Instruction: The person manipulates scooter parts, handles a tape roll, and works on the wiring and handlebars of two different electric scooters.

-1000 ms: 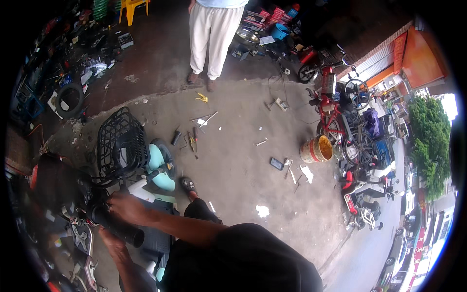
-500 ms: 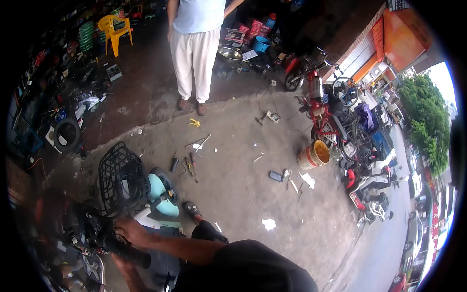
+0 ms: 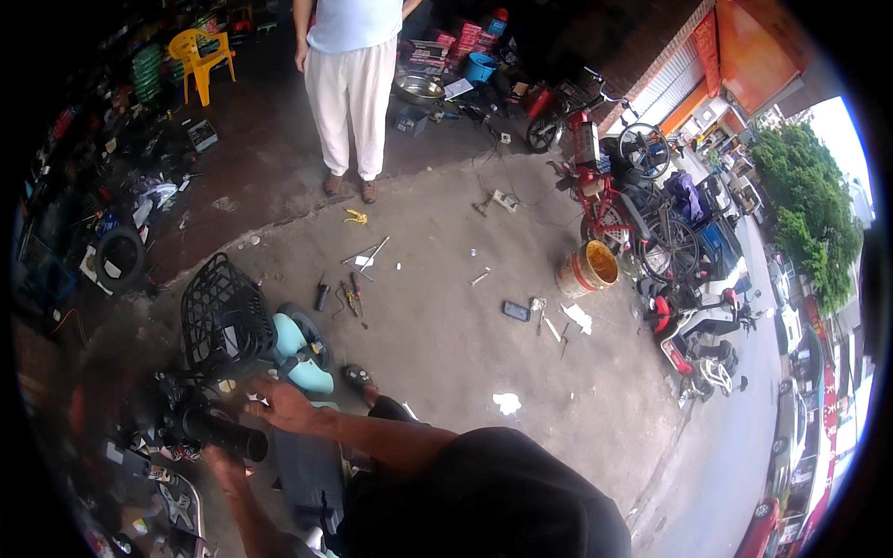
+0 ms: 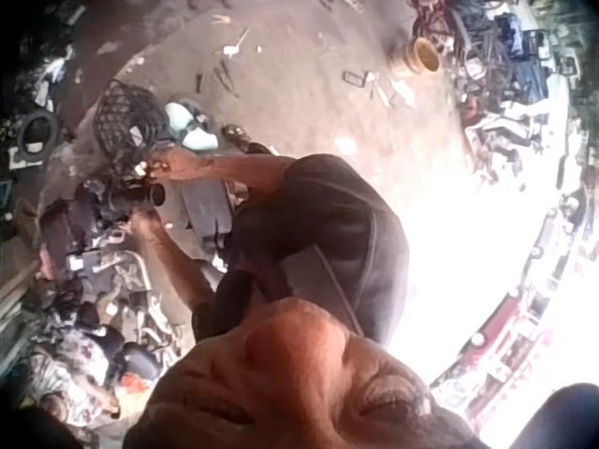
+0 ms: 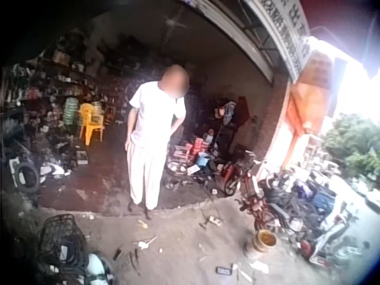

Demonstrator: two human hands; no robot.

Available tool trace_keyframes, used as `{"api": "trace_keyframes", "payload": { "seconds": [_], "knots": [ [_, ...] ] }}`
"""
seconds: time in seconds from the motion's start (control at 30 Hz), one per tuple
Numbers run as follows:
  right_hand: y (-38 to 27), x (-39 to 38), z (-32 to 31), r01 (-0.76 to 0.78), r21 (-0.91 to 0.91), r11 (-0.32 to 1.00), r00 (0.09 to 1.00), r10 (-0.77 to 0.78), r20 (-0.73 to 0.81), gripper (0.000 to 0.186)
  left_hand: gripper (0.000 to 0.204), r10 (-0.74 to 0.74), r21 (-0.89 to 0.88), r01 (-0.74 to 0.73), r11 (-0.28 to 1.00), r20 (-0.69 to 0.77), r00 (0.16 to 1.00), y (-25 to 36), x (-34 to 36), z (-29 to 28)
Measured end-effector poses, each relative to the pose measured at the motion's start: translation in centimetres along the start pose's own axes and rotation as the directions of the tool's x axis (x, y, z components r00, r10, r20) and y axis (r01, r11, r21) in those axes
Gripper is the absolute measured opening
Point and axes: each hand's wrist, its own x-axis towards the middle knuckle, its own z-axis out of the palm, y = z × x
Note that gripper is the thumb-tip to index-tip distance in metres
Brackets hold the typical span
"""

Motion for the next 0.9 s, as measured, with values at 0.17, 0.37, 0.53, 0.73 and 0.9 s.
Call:
{"api": "trace_keyframes", "payload": {
  "seconds": [0.17,0.37,0.53,0.73,0.9],
  "knots": [
    [3.8,-9.1,-10.9,-0.422,-0.087,0.902,0.894,0.399,-0.202,0.036,0.035,0.009,-0.014,-0.006,1.000,0.224,0.974,-1.5,0.4,-0.6],
    [12.3,-23.3,-23.0,-0.622,-0.026,0.783,0.626,0.477,-0.618,0.033,0.035,-0.248,0.018,0.248,0.969,0.015,0.969,-3.9,-3.2,4.7],
    [19.9,-36.8,-26.9,-0.718,0.412,0.561,0.133,0.691,-0.711,0.031,0.028,-0.532,0.254,0.527,0.811,-0.056,0.845,-12.1,-7.5,12.0],
    [24.6,-45.3,-33.3,-0.592,0.665,0.455,-0.094,0.781,-0.618,0.029,0.024,-0.660,0.693,0.498,0.520,-0.044,0.750,-23.7,-6.7,25.4],
    [27.5,-45.7,-45.6,-0.373,0.755,0.539,-0.188,0.753,-0.631,0.025,0.030,-0.717,0.879,0.388,0.278,-0.079,0.693,-33.5,-1.9,35.7]
  ]
}}
